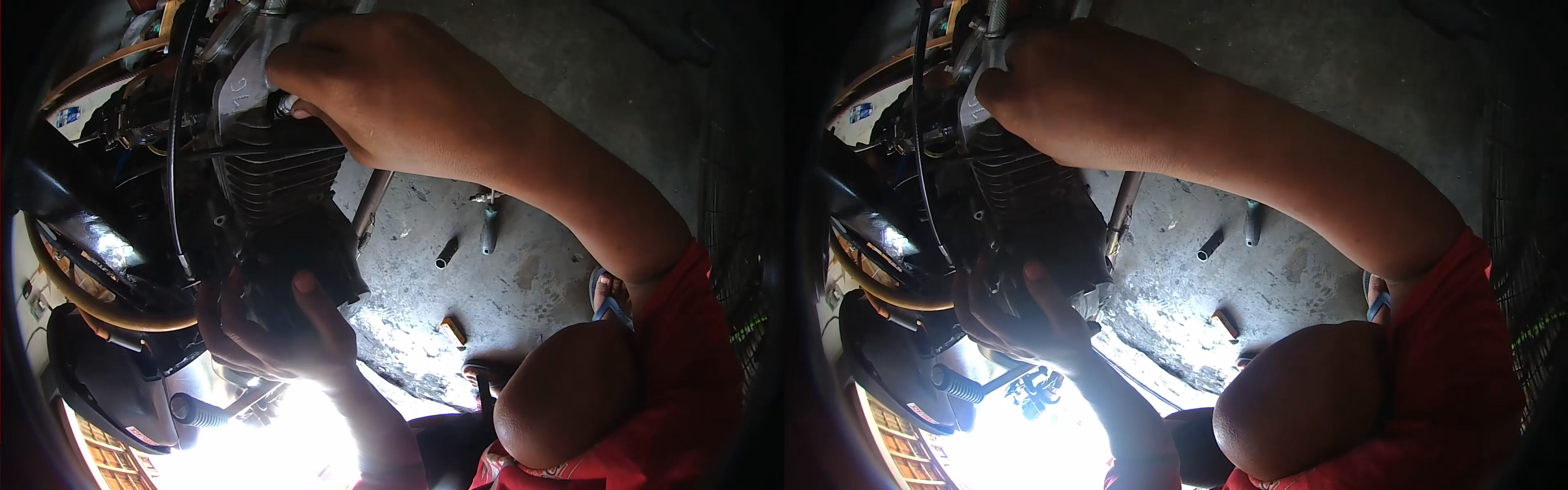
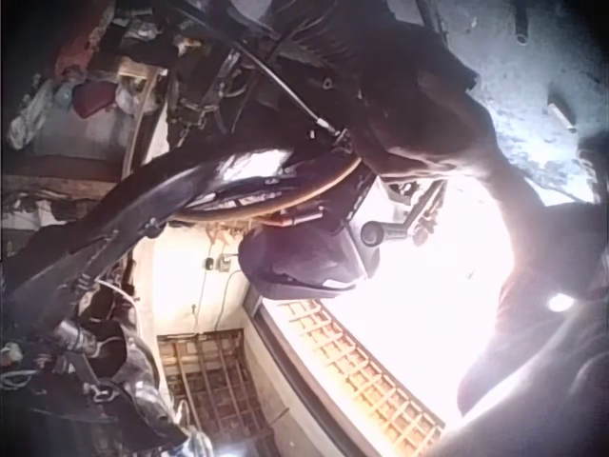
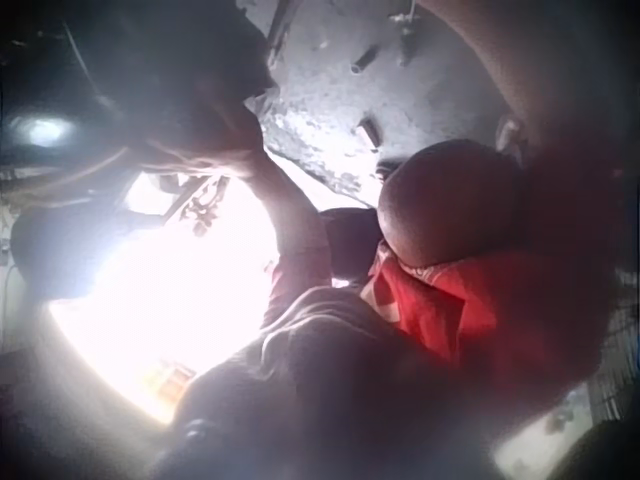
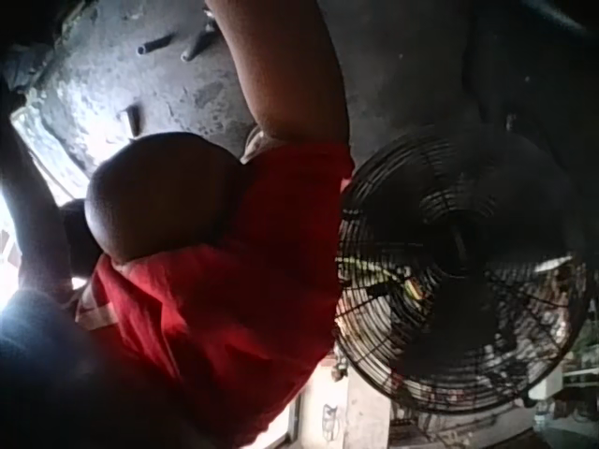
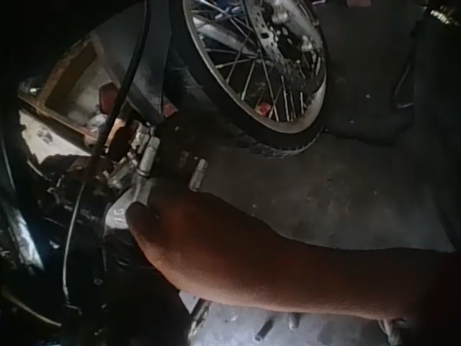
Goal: The person installs a spark plug into a motorcycle engine block by hand and works on the adjacent engine components using a screwdriver.
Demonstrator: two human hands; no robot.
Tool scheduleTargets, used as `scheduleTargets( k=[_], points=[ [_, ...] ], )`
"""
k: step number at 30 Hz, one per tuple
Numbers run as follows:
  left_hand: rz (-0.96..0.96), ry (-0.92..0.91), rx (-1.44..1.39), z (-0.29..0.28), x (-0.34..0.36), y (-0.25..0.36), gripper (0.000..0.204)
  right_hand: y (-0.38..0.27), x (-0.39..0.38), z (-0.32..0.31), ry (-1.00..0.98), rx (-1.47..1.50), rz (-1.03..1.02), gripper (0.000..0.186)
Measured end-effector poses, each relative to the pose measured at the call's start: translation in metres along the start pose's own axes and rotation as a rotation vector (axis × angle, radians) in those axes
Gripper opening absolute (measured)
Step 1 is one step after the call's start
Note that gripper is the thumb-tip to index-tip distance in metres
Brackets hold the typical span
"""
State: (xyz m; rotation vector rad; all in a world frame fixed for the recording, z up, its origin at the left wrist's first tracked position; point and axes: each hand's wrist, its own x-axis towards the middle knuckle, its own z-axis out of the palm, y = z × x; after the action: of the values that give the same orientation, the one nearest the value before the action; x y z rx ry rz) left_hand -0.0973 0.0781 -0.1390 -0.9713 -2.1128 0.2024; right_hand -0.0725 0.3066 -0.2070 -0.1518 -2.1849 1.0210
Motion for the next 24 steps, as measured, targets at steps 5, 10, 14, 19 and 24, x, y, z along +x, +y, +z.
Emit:
scheduleTargets(
  k=[5, 10, 14, 19, 24],
  points=[
    [0.010, -0.003, 0.000, 0.001, -0.001, -0.001, 0.051, 0.010, 0.002, 0.011, 0.089, -0.132, -0.102, 0.021],
    [-0.033, 0.007, -0.024, 0.000, 0.001, 0.002, 0.051, 0.006, 0.006, 0.014, 0.043, -0.194, -0.065, 0.034],
    [-0.025, -0.014, -0.016, -0.001, 0.000, 0.000, 0.053, 0.005, 0.011, 0.008, -0.058, -0.237, 0.011, 0.033],
    [-0.054, -0.026, -0.007, -0.004, 0.001, 0.001, 0.056, 0.010, 0.007, 0.020, 0.196, 0.016, -0.087, 0.020],
    [-0.060, -0.020, -0.004, -0.003, 0.000, 0.003, 0.060, 0.012, 0.001, 0.019, 0.219, 0.180, -0.159, 0.025]
  ],
)
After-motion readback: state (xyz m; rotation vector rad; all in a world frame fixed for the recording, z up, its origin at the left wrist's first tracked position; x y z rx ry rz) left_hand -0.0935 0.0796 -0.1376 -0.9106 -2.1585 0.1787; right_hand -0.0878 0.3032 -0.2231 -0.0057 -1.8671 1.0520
